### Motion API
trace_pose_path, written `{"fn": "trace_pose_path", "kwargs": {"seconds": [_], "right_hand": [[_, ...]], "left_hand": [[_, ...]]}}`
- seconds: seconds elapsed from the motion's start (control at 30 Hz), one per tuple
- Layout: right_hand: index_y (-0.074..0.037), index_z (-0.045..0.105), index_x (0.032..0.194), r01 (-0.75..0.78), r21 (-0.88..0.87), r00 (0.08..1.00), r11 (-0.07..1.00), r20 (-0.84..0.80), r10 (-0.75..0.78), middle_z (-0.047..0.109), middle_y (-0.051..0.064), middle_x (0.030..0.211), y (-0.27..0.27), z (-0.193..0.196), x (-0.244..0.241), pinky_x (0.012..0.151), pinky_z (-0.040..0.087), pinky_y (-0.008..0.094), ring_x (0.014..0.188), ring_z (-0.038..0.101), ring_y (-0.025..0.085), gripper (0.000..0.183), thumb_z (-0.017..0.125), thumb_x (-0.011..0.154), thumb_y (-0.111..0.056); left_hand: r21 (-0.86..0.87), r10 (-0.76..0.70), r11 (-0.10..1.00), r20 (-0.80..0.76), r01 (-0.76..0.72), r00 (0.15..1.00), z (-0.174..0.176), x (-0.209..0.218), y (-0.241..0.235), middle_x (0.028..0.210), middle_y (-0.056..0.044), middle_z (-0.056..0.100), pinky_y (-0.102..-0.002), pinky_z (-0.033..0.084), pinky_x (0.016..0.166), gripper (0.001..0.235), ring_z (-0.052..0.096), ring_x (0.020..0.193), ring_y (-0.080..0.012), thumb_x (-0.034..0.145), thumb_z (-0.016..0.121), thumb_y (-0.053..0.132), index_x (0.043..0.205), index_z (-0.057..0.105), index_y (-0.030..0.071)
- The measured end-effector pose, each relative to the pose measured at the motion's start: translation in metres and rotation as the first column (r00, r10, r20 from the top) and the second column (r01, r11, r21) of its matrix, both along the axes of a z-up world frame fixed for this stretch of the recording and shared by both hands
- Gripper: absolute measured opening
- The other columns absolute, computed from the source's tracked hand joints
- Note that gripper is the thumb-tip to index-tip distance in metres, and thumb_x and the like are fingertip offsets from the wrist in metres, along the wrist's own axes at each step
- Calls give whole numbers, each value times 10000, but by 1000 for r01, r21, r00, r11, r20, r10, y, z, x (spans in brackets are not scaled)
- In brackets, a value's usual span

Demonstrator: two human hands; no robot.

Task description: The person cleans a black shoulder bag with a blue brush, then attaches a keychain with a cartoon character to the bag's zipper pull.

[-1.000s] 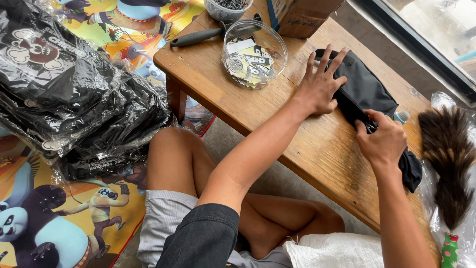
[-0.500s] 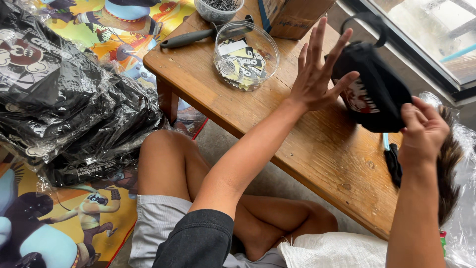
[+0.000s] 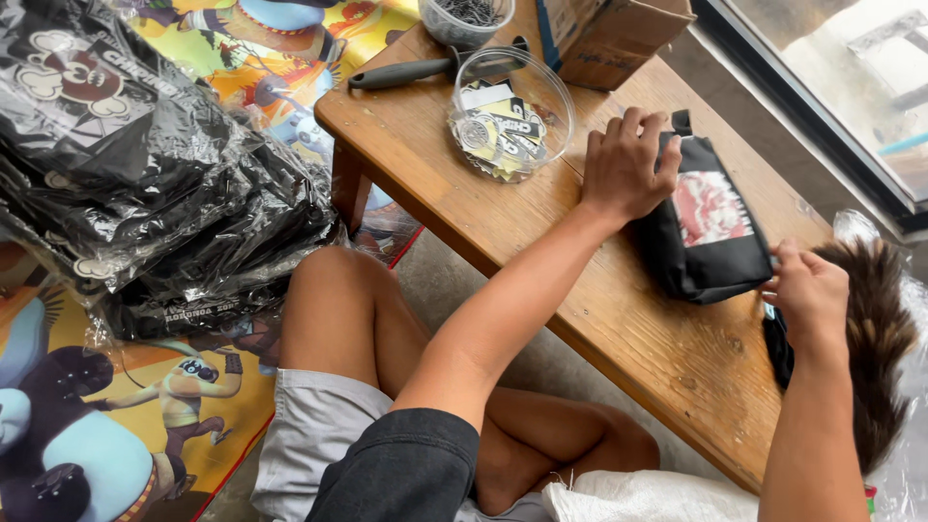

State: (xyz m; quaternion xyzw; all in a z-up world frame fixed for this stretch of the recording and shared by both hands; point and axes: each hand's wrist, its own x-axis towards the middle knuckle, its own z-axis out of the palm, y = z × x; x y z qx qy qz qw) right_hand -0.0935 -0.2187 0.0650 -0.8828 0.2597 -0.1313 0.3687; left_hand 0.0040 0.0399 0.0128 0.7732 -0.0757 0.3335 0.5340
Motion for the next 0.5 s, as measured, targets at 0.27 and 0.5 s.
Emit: {"fn": "trace_pose_path", "kwargs": {"seconds": [0.27, 0.5], "right_hand": [[92, 695, 1241, -198, -704, 785, 682, 303, 541, 703, 228, 1084, 126, 51, 8, 678, 580, 412, 937, 683, 324, 190, 678, 1224, -97], [80, 756, 1233, -550, -756, 451, 354, 88, 888, 763, 200, 1108, 299, 87, 65, 587, 556, 313, 899, 723, 261, 94, 715, 1172, 22]], "left_hand": [[291, -41, 956, 14, 35, 999, -1, 0, -1, 1351, -122, 645, -569, 487, 1055, 317, 572, 1332, -310, 909, 458, 340, 1079, 637, 141], [231, -216, 956, 130, 182, 968, -2, 6, -7, 1390, -216, 613, -595, 404, 1154, 473, 518, 1387, -415, 790, 594, 404, 1124, 729, 96]]}}
